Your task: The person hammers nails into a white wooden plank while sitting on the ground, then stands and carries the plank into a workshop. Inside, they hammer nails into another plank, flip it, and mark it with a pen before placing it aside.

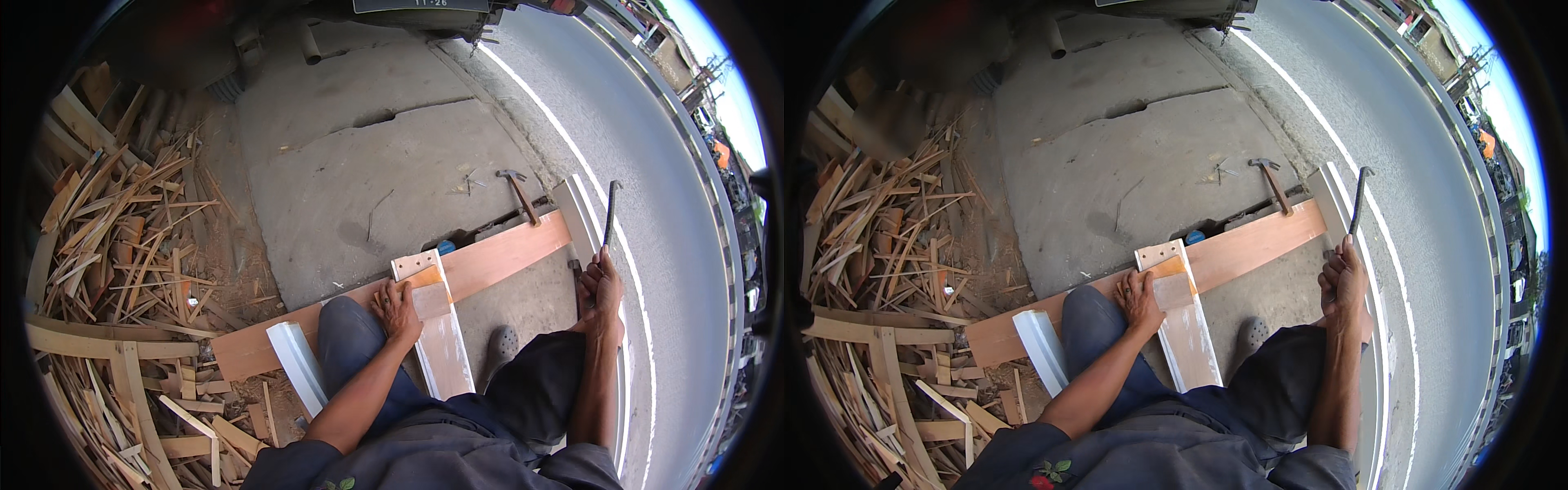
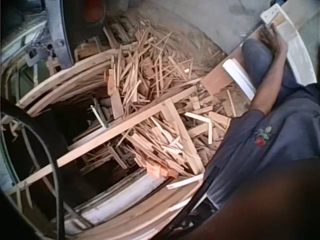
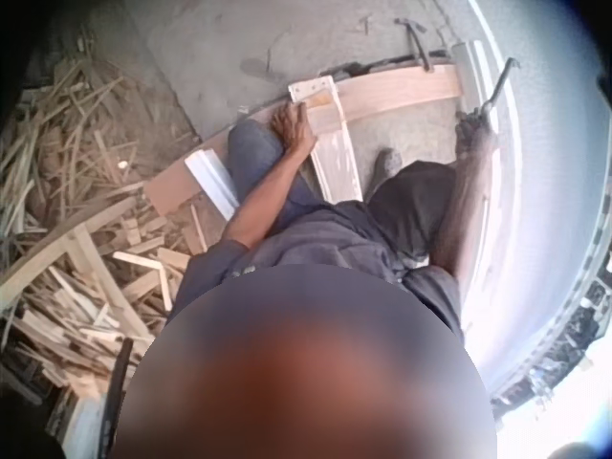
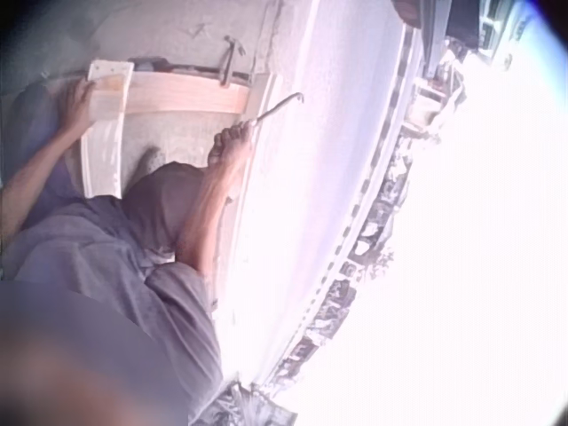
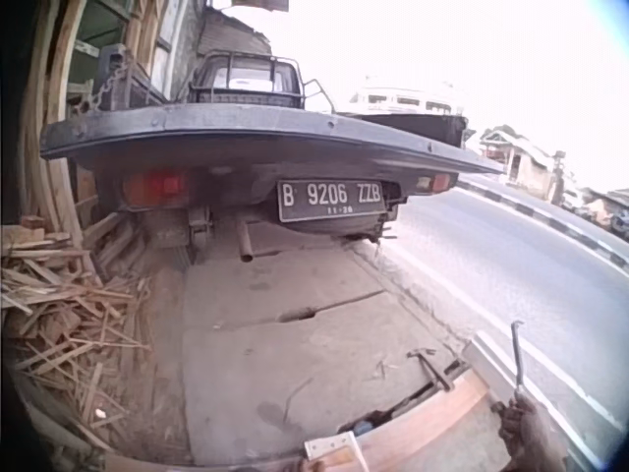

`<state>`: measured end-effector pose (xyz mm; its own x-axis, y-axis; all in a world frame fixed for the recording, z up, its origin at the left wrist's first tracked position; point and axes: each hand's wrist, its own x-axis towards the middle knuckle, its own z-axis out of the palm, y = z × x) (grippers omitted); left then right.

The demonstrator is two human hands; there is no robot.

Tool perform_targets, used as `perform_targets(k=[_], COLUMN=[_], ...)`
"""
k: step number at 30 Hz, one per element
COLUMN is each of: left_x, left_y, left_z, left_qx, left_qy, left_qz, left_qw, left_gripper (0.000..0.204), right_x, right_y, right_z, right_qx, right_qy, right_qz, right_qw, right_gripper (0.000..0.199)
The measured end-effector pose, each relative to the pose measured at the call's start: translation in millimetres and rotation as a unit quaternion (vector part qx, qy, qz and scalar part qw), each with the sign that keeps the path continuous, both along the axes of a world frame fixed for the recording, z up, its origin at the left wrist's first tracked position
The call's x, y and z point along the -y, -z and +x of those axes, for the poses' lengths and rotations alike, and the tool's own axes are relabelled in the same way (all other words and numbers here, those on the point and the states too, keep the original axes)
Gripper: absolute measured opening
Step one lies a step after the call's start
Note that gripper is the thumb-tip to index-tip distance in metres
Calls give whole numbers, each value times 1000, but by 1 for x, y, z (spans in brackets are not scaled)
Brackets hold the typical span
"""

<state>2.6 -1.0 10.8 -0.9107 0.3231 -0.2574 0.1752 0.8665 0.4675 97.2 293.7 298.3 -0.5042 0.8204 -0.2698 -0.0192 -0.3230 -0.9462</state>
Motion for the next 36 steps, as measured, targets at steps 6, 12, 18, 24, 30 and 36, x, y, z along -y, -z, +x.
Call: perform_targets(k=[6, 12, 18, 24, 30, 36], left_x=[-9, -16, -24, -64, -73, 16], left_y=[-12, -5, -14, -72, -223, -418], left_z=[1, 3, -5, -24, 0, 41], left_qx=[15, -27, 4, 217, 276, 215], left_qy=[-6, 3, 1, -94, -235, -237], left_qz=[-39, -49, -65, -135, -61, -107], left_qw=[999, 998, 998, 962, 930, 941], left_gripper=[126, 129, 126, 124, 126, 125], right_x=[-33, -71, -97, -108, -93, -112], right_y=[25, 54, 64, 58, 28, -86], right_z=[28, 13, -45, -39, 15, 114], right_qx=[21, 67, 163, 244, 159, 162], right_qy=[-65, -150, -200, -270, -197, -8], right_qz=[-299, -347, -339, -354, -379, -402], right_qw=[952, 923, 904, 862, 890, 901], right_gripper=[35, 36, 40, 43, 41, 43])
